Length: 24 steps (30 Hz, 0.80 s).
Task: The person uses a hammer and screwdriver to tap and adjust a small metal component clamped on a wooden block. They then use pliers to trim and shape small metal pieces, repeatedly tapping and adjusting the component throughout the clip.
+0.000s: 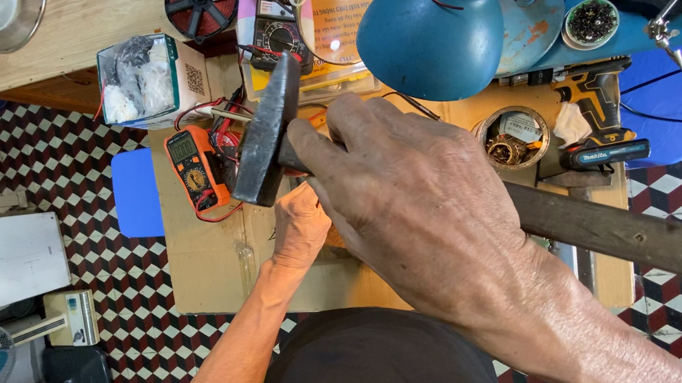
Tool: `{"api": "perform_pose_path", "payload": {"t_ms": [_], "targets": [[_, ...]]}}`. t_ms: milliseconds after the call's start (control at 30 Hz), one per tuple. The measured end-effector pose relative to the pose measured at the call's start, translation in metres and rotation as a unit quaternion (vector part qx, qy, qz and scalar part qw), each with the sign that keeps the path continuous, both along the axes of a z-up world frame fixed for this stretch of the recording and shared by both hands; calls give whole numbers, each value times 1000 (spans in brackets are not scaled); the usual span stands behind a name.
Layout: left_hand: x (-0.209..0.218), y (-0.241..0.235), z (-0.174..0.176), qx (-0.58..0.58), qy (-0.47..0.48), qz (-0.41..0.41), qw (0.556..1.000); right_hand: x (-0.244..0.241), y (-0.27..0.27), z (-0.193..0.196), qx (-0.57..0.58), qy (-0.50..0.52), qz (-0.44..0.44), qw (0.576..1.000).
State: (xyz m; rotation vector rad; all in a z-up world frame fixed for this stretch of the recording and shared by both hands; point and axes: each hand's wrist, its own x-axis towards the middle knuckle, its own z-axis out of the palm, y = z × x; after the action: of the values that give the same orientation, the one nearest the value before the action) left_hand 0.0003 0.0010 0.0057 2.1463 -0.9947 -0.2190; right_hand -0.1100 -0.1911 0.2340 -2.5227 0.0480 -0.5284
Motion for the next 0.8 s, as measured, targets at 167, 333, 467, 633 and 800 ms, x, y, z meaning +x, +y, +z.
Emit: {"api": "perform_pose_path", "payload": {"t_ms": [167,333,467,633,800], "targets": [[1,1,0,12,3,-1,1000,2,0,3,4,4,5,1000],[0,0,2,2,-13,-5,1000,-1,0,4,7,8,0,1000],[-1,-10,19,-68,9,-35,997,-19,-2,4,45,12,-23,999],[-1,21,56,-183,144,85,969,-94,5,-33,127,57,-208,968],[-9,104,56,-11,186,272,944,-148,15,-161,168,170,-440,865]]}}
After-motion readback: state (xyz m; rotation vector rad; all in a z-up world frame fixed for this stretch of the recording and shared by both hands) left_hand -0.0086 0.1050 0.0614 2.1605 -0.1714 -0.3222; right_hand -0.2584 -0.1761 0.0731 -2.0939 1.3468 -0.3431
